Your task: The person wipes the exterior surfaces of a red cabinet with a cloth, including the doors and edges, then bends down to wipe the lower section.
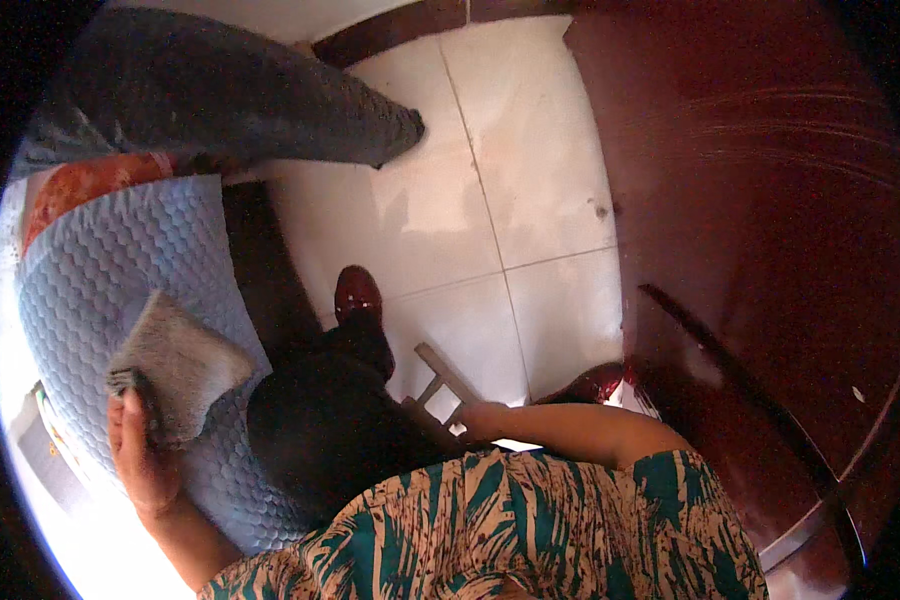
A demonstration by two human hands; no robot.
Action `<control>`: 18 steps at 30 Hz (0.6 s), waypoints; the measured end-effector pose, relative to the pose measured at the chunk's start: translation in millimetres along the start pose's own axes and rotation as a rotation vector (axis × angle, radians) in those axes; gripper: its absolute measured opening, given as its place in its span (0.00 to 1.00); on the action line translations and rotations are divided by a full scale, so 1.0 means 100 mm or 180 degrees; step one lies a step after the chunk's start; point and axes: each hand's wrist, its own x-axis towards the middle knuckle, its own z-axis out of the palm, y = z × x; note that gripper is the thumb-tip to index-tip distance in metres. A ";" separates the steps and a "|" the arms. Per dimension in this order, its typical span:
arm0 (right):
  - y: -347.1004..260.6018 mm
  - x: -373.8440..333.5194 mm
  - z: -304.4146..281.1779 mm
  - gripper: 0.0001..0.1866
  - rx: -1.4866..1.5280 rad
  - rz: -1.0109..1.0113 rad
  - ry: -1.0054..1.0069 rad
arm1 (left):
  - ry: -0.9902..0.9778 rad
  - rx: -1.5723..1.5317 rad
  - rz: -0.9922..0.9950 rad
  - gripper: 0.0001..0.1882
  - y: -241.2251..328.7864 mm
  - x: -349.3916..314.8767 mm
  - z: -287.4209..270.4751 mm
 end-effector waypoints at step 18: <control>0.12 0.27 0.70 0.30 0.1521 -0.0781 0.0376 | 0.2032 -0.0663 0.0640 0.26 0.15 -0.14 0.30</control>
